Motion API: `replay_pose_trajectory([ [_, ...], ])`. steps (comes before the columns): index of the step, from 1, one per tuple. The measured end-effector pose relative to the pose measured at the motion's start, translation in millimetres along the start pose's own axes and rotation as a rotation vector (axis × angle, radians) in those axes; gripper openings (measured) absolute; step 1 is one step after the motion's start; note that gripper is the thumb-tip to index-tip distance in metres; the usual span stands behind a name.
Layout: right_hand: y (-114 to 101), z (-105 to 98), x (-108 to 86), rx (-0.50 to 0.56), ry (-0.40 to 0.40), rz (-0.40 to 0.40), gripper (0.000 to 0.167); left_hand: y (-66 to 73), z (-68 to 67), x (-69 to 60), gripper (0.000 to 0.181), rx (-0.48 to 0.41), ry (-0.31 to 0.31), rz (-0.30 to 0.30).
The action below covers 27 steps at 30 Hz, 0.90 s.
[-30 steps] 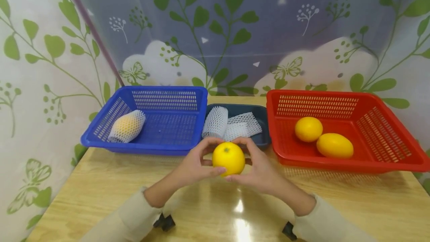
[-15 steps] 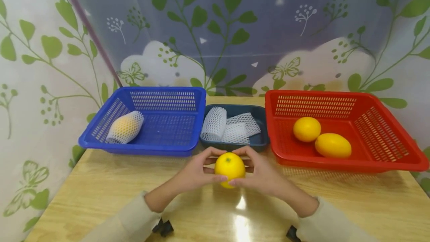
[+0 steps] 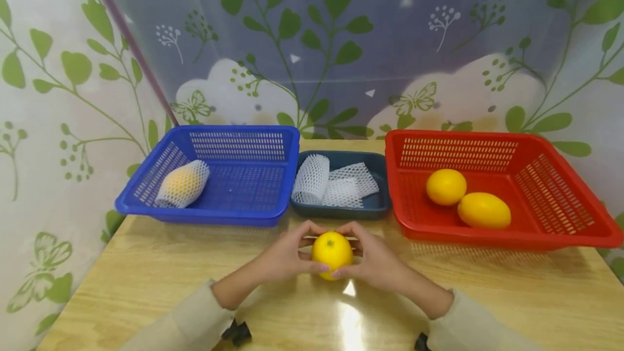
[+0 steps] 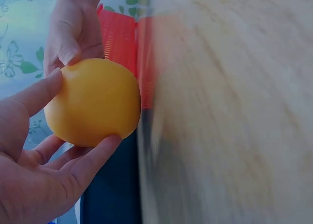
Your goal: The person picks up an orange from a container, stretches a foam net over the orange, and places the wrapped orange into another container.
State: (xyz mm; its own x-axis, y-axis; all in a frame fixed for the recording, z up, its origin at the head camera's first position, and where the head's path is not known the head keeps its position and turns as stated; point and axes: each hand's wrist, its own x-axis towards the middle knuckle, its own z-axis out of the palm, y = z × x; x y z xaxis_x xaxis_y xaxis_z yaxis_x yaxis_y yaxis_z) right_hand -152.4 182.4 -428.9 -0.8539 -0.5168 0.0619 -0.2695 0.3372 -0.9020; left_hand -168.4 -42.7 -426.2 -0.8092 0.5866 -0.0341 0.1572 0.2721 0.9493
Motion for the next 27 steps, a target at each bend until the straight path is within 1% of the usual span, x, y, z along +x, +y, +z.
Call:
replay_pose_trajectory([
  [4,1.9,0.3,-0.1,-0.018,-0.006,0.013,0.066,-2.8,1.7,0.3,0.050,0.032,0.008,-0.001],
  [10,1.4,0.3,-0.7,-0.058,-0.009,0.031,0.070,-4.9,2.2,-0.1,0.054,0.073,-0.001,0.025],
  [14,0.9,0.5,-0.4,-0.096,0.000,0.037,0.072,-6.8,1.1,0.8,0.059,0.071,-0.021,0.030],
  [21,3.5,3.0,0.0,-0.122,-0.007,0.020,0.074,-10.0,-1.0,0.4,0.065,0.065,-0.075,0.050],
  [27,4.6,5.6,-0.9,-0.129,0.000,0.043,0.076,-10.7,-1.2,-1.5,0.066,0.042,-0.089,0.042],
])
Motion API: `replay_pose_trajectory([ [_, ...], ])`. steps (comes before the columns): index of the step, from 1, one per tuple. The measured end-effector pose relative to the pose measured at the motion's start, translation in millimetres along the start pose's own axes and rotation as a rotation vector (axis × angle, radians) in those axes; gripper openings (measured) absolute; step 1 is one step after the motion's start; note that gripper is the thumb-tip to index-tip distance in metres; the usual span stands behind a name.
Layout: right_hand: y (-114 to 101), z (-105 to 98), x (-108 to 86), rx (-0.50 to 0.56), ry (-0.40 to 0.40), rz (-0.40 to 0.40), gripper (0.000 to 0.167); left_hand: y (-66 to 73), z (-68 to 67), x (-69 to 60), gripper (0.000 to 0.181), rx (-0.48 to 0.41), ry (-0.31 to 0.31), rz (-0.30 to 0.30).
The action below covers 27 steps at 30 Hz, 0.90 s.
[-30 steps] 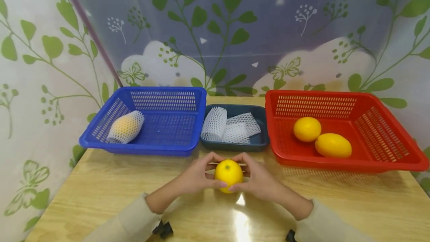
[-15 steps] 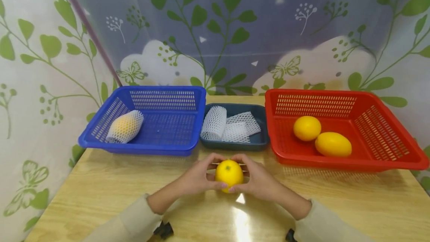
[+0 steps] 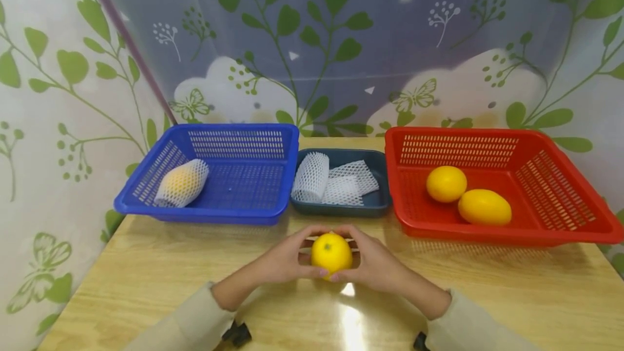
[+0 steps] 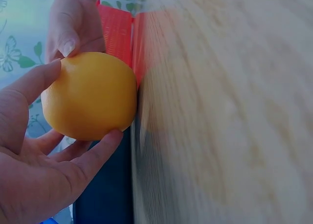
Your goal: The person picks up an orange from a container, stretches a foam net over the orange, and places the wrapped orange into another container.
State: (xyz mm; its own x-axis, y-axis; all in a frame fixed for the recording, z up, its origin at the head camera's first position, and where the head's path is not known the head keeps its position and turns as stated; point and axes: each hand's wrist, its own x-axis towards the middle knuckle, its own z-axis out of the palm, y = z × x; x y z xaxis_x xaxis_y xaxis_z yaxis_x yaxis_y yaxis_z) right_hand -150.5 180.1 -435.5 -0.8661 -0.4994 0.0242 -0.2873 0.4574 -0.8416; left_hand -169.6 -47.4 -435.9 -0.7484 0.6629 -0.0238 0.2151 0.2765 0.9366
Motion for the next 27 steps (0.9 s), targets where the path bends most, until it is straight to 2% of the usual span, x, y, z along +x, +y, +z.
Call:
replay_pose_trajectory([
  [6,0.0,1.1,-1.9,-0.003,0.008,-0.005,0.074,-1.0,0.5,-0.5,0.066,-0.014,-0.010,0.014],
  [10,-3.6,-0.9,-2.5,0.037,0.013,-0.006,0.074,-1.8,1.0,-1.0,0.065,-0.009,-0.016,0.023],
  [15,-15.4,-11.4,4.2,0.070,0.100,0.004,0.070,-1.9,2.3,-0.9,0.066,0.002,-0.017,0.014],
  [19,-28.3,-19.6,18.1,0.033,0.201,-0.014,0.065,-2.3,2.4,-1.4,0.067,-0.006,-0.015,0.014],
  [27,-43.7,-26.7,59.2,-0.036,0.315,0.046,0.059,-2.4,1.7,-1.9,0.065,-0.008,-0.023,0.001],
])
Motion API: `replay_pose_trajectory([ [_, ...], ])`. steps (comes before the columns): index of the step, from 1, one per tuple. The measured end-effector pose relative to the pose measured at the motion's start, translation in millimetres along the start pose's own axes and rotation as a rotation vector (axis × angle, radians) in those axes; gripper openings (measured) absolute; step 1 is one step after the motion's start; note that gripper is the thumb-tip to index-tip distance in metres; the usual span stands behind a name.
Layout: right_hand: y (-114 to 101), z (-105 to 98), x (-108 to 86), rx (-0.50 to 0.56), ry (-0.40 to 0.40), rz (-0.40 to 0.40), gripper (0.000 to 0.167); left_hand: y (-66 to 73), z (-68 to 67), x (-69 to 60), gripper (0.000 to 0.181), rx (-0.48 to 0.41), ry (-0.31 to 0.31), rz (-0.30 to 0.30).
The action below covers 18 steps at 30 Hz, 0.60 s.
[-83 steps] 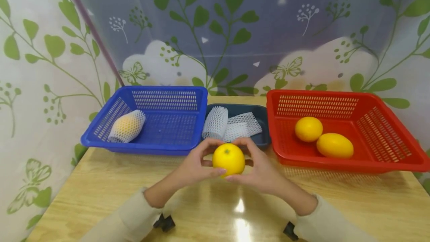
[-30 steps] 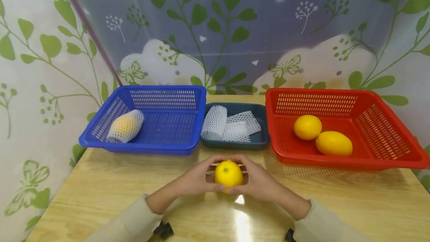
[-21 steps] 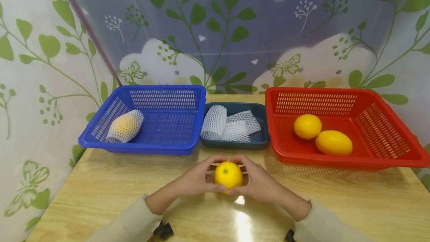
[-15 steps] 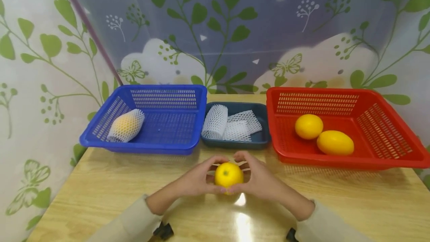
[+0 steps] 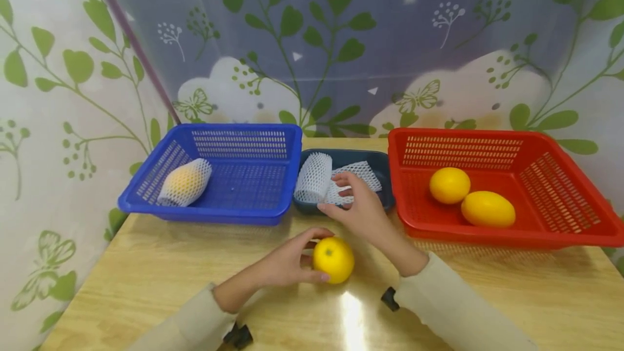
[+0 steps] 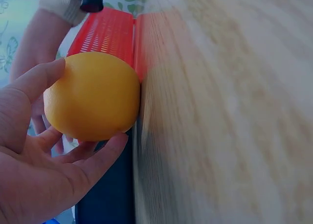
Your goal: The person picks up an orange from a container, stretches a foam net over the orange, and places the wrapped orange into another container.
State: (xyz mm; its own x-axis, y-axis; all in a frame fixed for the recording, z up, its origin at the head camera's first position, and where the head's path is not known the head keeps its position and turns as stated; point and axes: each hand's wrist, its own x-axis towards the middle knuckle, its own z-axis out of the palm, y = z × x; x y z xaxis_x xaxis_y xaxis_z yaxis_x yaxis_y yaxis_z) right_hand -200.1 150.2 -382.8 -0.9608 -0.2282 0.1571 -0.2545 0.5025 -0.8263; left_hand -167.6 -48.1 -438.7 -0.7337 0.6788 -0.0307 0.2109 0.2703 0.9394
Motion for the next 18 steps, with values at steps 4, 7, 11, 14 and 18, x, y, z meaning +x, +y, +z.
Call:
replay_pose_trajectory([
  [4,0.0,4.8,21.1,-0.017,0.025,0.045,0.056,2.7,0.0,0.0,0.065,-0.001,-0.002,0.000],
  [7,1.7,8.2,35.0,0.006,0.022,0.124,0.054,3.8,0.2,-0.1,0.065,0.006,0.000,-0.002],
  [11,4.8,15.3,49.0,0.084,0.010,0.254,0.055,4.1,-0.4,-0.1,0.065,0.021,-0.003,-0.009],
  [14,7.9,21.8,56.6,0.124,-0.002,0.312,0.057,3.1,-1.1,-0.1,0.065,0.034,-0.008,-0.004],
  [18,12.9,29.2,63.6,0.126,-0.013,0.334,0.058,1.4,-1.8,-1.4,0.066,0.043,-0.011,0.000],
])
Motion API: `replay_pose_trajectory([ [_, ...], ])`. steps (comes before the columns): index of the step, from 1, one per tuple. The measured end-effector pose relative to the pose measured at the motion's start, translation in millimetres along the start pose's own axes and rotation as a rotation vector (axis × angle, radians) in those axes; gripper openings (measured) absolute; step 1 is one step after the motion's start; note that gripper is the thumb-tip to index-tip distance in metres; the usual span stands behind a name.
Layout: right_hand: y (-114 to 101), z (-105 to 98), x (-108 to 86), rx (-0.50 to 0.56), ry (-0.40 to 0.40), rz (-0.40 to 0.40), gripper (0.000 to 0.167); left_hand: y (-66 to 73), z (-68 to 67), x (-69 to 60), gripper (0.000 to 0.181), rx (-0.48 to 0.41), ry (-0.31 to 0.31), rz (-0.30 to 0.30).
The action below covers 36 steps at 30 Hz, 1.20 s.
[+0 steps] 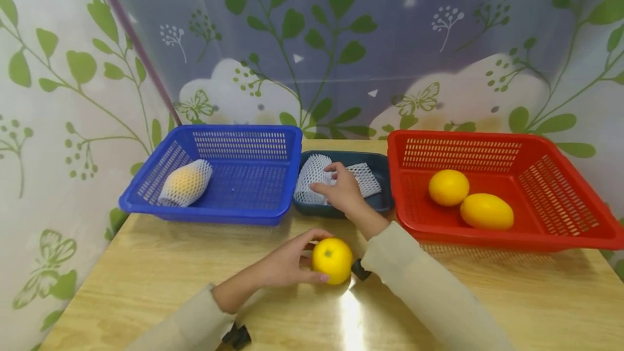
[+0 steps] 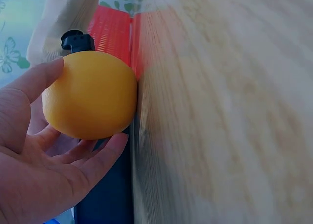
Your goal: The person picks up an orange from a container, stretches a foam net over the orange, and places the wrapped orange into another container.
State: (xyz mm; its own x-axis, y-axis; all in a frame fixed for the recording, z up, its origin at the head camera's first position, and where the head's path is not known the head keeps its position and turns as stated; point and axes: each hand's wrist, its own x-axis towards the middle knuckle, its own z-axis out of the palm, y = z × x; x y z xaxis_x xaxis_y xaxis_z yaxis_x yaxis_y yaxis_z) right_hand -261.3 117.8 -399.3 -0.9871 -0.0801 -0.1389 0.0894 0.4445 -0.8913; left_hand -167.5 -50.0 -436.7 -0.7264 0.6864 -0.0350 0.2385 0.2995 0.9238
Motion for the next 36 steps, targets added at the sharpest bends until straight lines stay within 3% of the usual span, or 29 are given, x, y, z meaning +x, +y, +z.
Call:
replay_pose_trajectory([
  [9,3.8,3.4,6.3,-0.012,0.024,0.002,0.043,0.3,-0.7,-1.1,0.065,-0.005,0.002,-0.012],
  [20,-0.8,3.7,14.8,0.108,-0.036,0.122,0.058,2.9,-0.9,-0.9,0.064,0.010,0.007,-0.023],
  [29,3.0,-1.7,14.6,0.107,0.008,0.100,0.045,2.9,-0.3,-0.8,0.062,0.007,-0.001,-0.010],
  [36,3.3,-6.0,9.2,0.155,0.083,-0.009,0.041,-0.3,-0.9,-0.4,0.064,0.008,-0.002,-0.012],
])
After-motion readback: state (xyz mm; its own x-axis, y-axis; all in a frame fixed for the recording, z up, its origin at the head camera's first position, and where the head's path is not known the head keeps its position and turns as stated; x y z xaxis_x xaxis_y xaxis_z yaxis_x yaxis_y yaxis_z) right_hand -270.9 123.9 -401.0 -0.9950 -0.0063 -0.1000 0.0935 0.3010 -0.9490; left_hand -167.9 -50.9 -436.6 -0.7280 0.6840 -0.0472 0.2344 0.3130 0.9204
